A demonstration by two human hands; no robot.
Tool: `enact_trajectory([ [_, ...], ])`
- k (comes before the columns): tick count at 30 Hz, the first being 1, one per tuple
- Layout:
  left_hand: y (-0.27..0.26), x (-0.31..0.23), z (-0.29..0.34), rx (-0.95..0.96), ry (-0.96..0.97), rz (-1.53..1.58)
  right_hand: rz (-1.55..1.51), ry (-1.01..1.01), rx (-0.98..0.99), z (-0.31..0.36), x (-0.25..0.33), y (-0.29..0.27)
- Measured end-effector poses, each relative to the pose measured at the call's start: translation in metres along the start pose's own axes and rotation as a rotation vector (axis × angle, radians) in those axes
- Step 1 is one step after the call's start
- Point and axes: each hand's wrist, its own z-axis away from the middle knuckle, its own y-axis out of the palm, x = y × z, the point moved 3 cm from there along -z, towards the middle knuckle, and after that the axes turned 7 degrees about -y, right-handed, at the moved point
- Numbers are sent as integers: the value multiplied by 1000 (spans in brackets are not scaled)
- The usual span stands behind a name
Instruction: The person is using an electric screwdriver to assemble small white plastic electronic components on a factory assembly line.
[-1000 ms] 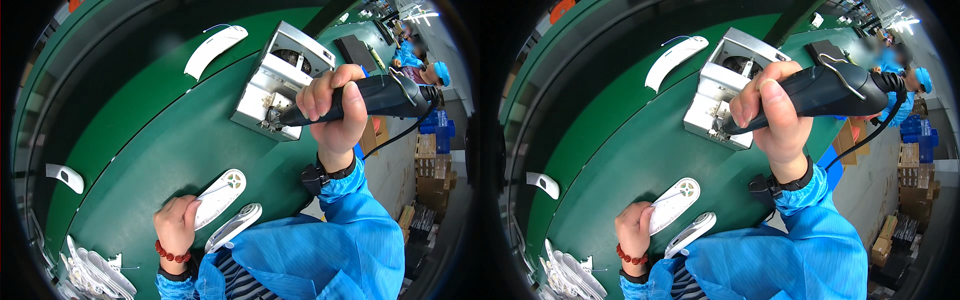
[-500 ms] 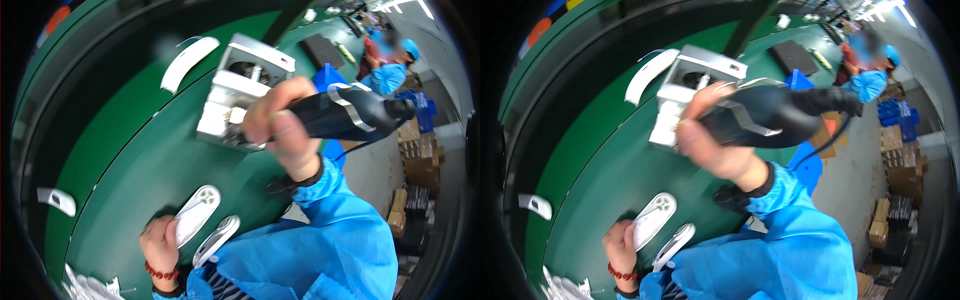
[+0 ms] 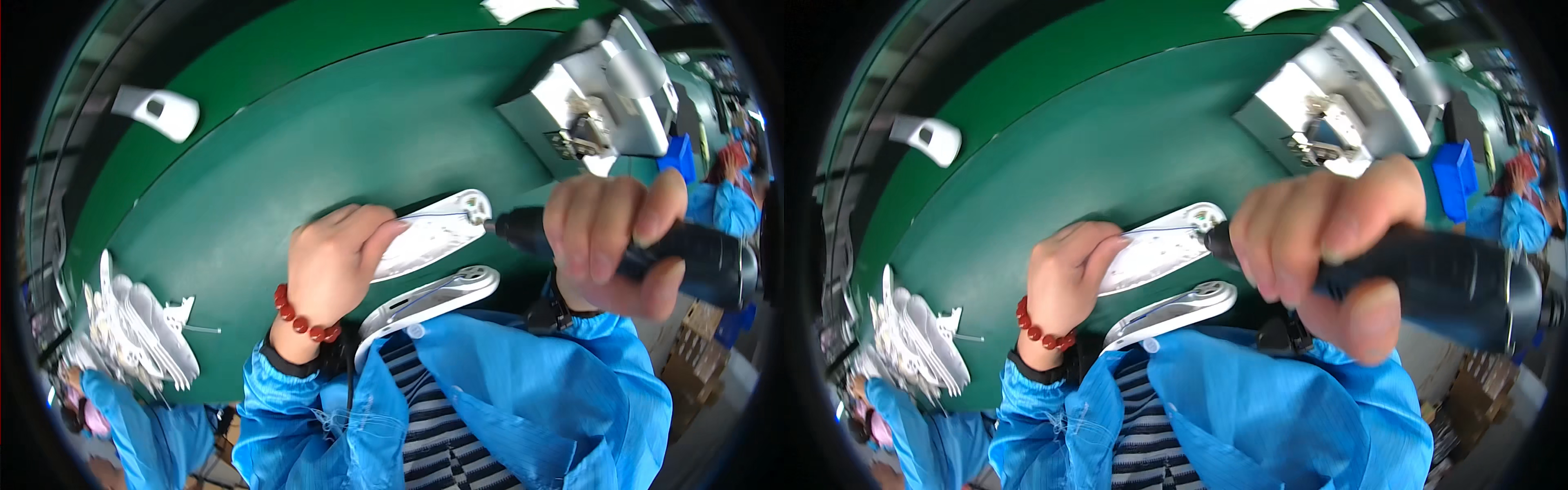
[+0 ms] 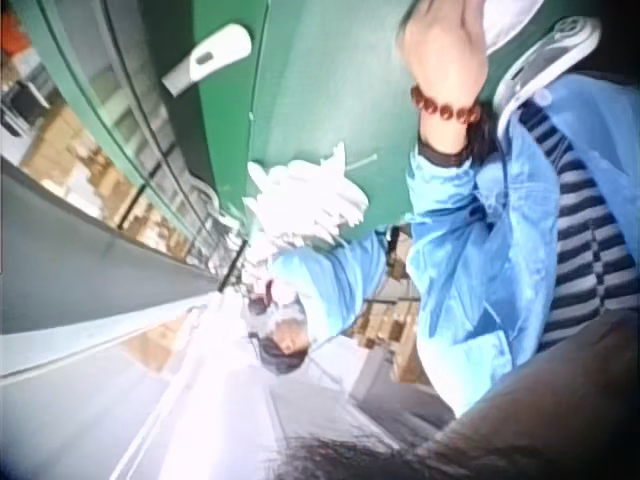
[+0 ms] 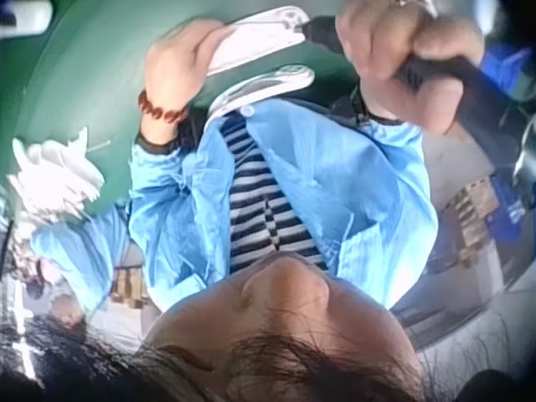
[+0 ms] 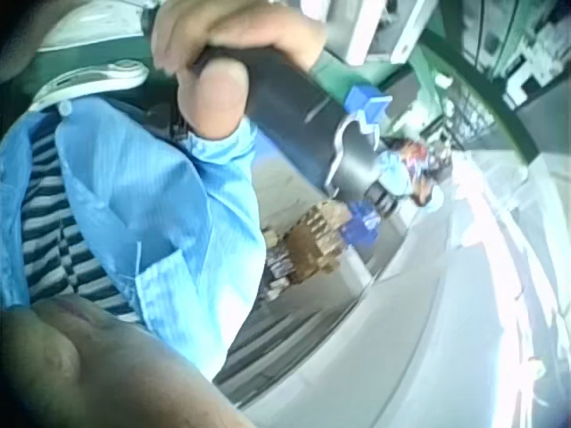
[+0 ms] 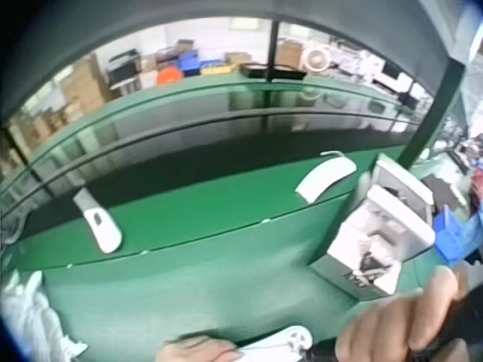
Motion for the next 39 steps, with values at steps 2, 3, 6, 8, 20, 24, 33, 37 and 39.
enact_trajectory([
  [2, -3, 5, 0, 18, -39, 0, -74, 38, 60, -1, -11, 9],
  [3, -4, 6, 0, 60, -60, 7, -97, 45, 79, 3, -18, 13],
  [6, -6, 12, 5, 54, -76, -6, -85, 21, 90, 8, -32, 22],
  [8, -7, 15, 8, 61, -80, -14, -76, 0, 91, 9, -38, 26],
  [20, -7, 14, 5, 47, -65, -8, -60, 45, 110, 4, -41, 26],
  [24, -3, 16, 4, 58, -49, -36, -78, 58, 104, 5, -41, 23],
  [33, -4, 18, 7, 31, -38, -86, -179, 149, 61, 7, -53, 24],
  [37, -2, 18, 9, 7, -24, -89, -171, 170, 63, 8, -53, 27],
  [39, -2, 17, 8, 21, -36, -102, -171, 144, 61, 8, -54, 30],
])
